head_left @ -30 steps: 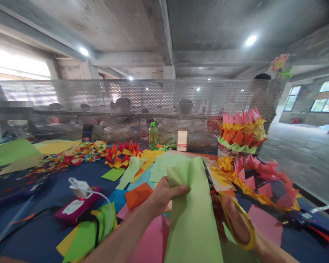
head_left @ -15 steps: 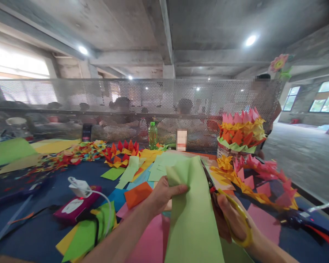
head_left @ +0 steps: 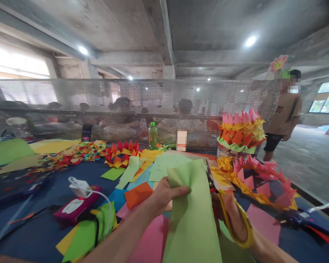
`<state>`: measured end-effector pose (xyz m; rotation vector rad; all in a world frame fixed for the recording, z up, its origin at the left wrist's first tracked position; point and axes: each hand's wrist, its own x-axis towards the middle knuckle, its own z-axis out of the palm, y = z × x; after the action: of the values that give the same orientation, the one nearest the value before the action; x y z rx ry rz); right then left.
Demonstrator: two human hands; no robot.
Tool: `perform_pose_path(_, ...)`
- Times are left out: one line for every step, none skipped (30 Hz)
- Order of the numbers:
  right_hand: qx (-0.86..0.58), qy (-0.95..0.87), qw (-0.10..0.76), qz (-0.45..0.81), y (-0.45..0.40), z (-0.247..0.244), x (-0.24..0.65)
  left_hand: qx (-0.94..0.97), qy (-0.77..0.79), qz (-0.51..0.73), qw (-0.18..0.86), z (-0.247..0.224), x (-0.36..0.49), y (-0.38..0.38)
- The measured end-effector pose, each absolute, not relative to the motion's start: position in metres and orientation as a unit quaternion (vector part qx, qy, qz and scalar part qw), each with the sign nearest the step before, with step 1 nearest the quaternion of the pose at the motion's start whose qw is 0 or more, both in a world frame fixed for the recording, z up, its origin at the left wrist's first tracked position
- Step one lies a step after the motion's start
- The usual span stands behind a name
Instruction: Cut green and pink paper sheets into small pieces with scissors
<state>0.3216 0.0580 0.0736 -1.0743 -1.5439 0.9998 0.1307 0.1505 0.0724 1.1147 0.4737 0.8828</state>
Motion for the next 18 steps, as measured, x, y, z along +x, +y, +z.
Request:
perform_pose_path(-0.434,-0.634,0.491,0.411,0.0599,0.0725,0.3223,0.507,0.215,0.399,0.733,0.0726,0.1309,0.1499)
perform_pose_path(-0.428,-0.633,0.498,0.409,0.0616,0.0718,0.3225,0.509,0.216,0.396,0.733,0.0727,0.1309,0.1495)
perform_pose_path(-0.425,-0.632,0.506,0.404,0.0627,0.0713,0.3223,0.511,0.219,0.394,0.732,0.0727,0.1309,0.1493)
perform_pose_path(-0.427,-0.630,0.513,0.397,0.0632,0.0711,0.3218,0.513,0.222,0.392,0.730,0.0725,0.1307,0.1494)
perform_pose_path(-0.429,-0.630,0.516,0.391,0.0631,0.0709,0.3212,0.515,0.225,0.392,0.728,0.0722,0.1306,0.1497)
perform_pose_path(-0.432,-0.630,0.515,0.388,0.0627,0.0706,0.3207,0.518,0.228,0.392,0.725,0.0718,0.1305,0.1501)
perform_pose_path(-0.436,-0.630,0.514,0.387,0.0620,0.0701,0.3204,0.521,0.231,0.392,0.722,0.0714,0.1304,0.1507)
perform_pose_path(-0.437,-0.631,0.510,0.389,0.0614,0.0693,0.3204,0.523,0.233,0.393,0.720,0.0709,0.1303,0.1512)
perform_pose_path(-0.436,-0.635,0.503,0.393,0.0609,0.0683,0.3206,0.524,0.234,0.393,0.718,0.0705,0.1303,0.1517)
perform_pose_path(-0.434,-0.637,0.499,0.397,0.0607,0.0671,0.3210,0.525,0.234,0.393,0.718,0.0700,0.1303,0.1522)
perform_pose_path(-0.431,-0.637,0.498,0.400,0.0608,0.0659,0.3215,0.526,0.234,0.392,0.718,0.0696,0.1303,0.1526)
perform_pose_path(-0.428,-0.638,0.498,0.402,0.0612,0.0649,0.3220,0.526,0.232,0.391,0.719,0.0692,0.1303,0.1529)
perform_pose_path(-0.425,-0.639,0.497,0.406,0.0618,0.0641,0.3223,0.526,0.230,0.389,0.721,0.0688,0.1303,0.1533)
perform_pose_path(-0.425,-0.637,0.496,0.409,0.0624,0.0638,0.3224,0.525,0.228,0.388,0.722,0.0684,0.1302,0.1536)
perform_pose_path(-0.427,-0.634,0.496,0.412,0.0631,0.0641,0.3222,0.525,0.227,0.387,0.724,0.0680,0.1302,0.1538)
perform_pose_path(-0.430,-0.631,0.496,0.414,0.0636,0.0651,0.3217,0.524,0.226,0.386,0.725,0.0677,0.1302,0.1540)
perform_pose_path(-0.435,-0.626,0.496,0.416,0.0640,0.0666,0.3208,0.524,0.224,0.386,0.726,0.0675,0.1302,0.1542)
perform_pose_path(-0.441,-0.620,0.498,0.416,0.0642,0.0687,0.3197,0.523,0.223,0.385,0.727,0.0675,0.1303,0.1543)
